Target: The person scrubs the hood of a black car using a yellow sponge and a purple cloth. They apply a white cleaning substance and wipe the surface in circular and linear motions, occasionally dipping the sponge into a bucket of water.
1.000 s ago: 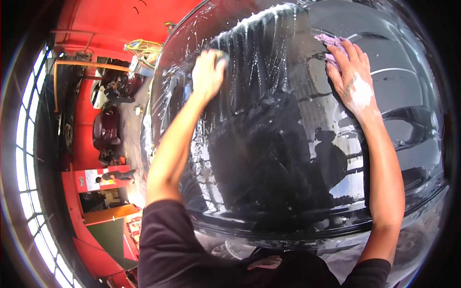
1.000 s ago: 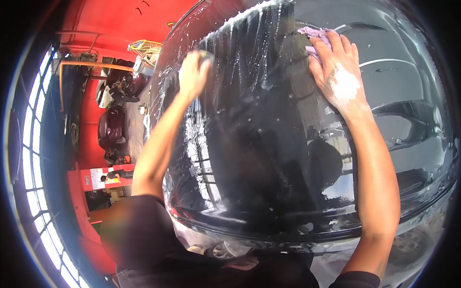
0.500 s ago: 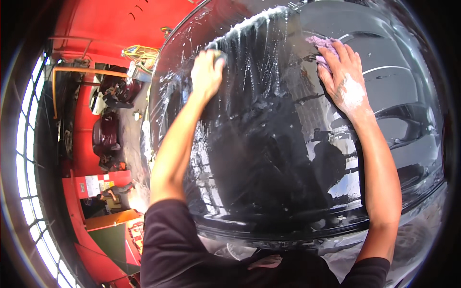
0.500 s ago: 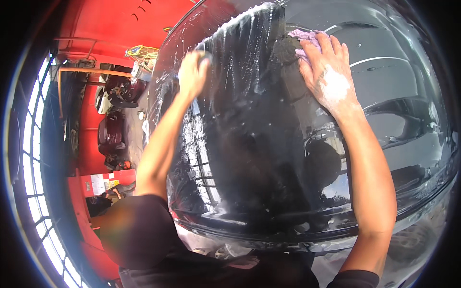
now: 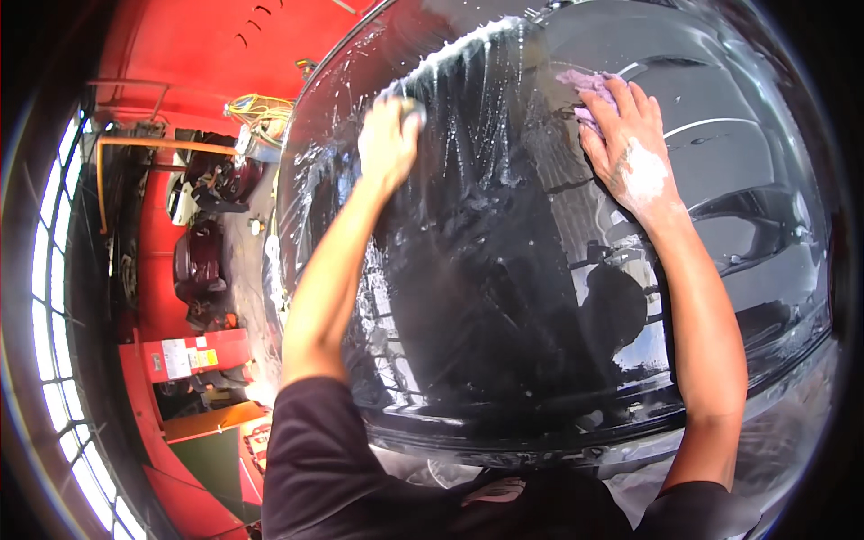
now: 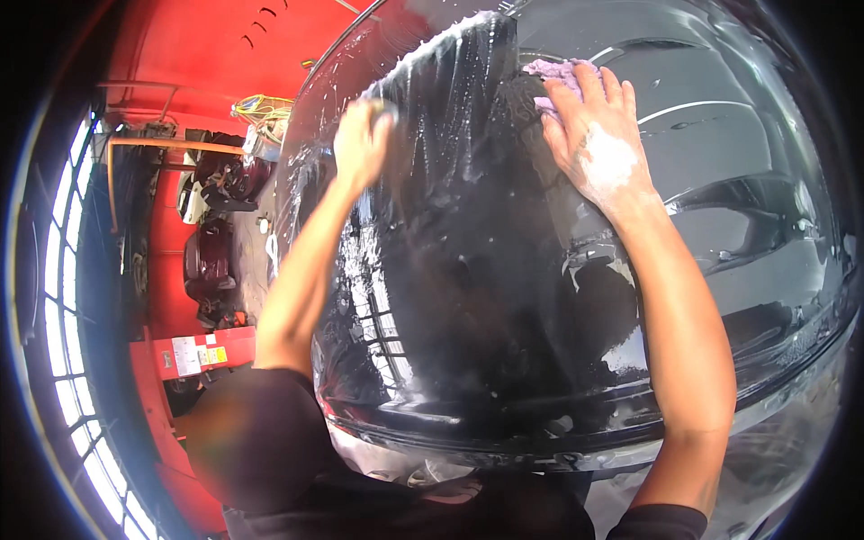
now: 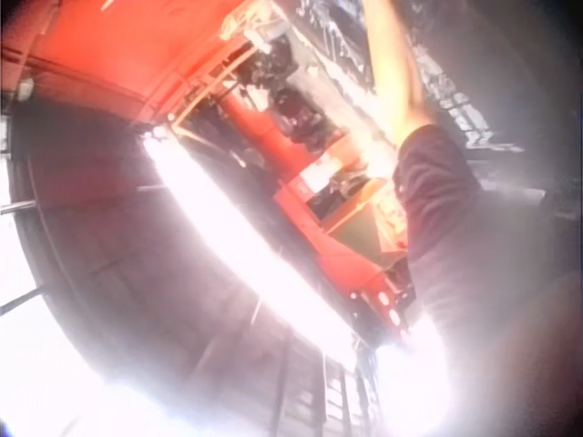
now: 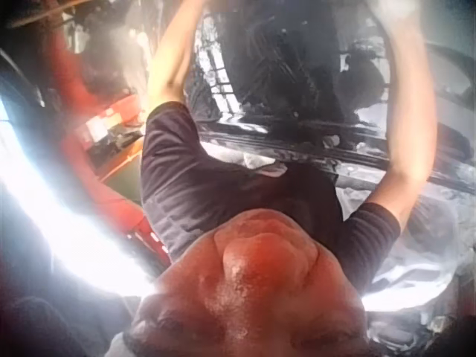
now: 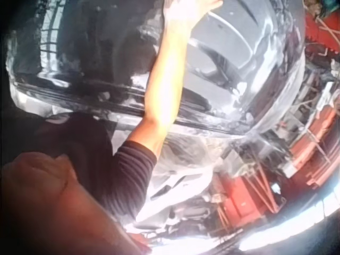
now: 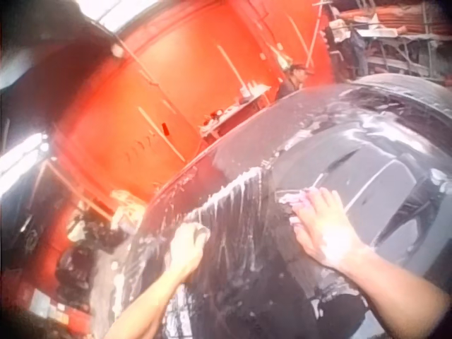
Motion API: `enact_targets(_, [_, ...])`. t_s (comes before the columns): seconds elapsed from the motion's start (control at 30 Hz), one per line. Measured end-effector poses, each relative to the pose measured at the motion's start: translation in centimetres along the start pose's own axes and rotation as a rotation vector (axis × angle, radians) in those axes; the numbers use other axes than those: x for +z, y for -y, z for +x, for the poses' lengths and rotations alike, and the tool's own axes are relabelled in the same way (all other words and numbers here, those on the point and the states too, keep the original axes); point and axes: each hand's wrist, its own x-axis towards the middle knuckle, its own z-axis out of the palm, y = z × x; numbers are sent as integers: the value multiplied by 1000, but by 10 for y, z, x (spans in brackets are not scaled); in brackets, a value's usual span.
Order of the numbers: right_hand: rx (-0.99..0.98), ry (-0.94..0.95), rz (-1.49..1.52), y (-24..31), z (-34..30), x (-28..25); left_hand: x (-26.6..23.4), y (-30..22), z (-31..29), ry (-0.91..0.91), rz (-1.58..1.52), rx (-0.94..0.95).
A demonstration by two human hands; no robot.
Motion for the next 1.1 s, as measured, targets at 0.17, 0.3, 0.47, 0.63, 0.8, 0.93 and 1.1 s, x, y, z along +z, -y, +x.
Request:
enact_targets(0.17, [17, -9, -6, 12, -1, 3, -43, -10, -118, 125, -59, 74])
enact_targets(0.3, [-14, -6, 22, 27, 3, 4, -13, 29, 5, 10, 67, 28])
enact_targets(0.47, [-6, 4, 40, 5, 2, 2, 16, 6, 53, 16, 166, -110])
enact_targets(0.63, [12, -5, -29, 3, -2, 1, -36, -37, -99, 125, -11, 149])
enact_targets(0.8, [-23, -8, 43, 26, 3, 3, -14, 13, 14, -36, 42, 176])
enact_targets(0.93, [-16, -2, 55, 6, 3, 1, 18, 4, 74, 36, 159, -64])
enact_targets(1.1, [11, -13, -5, 1, -3, 1, -23, -45, -68, 91, -28, 162])
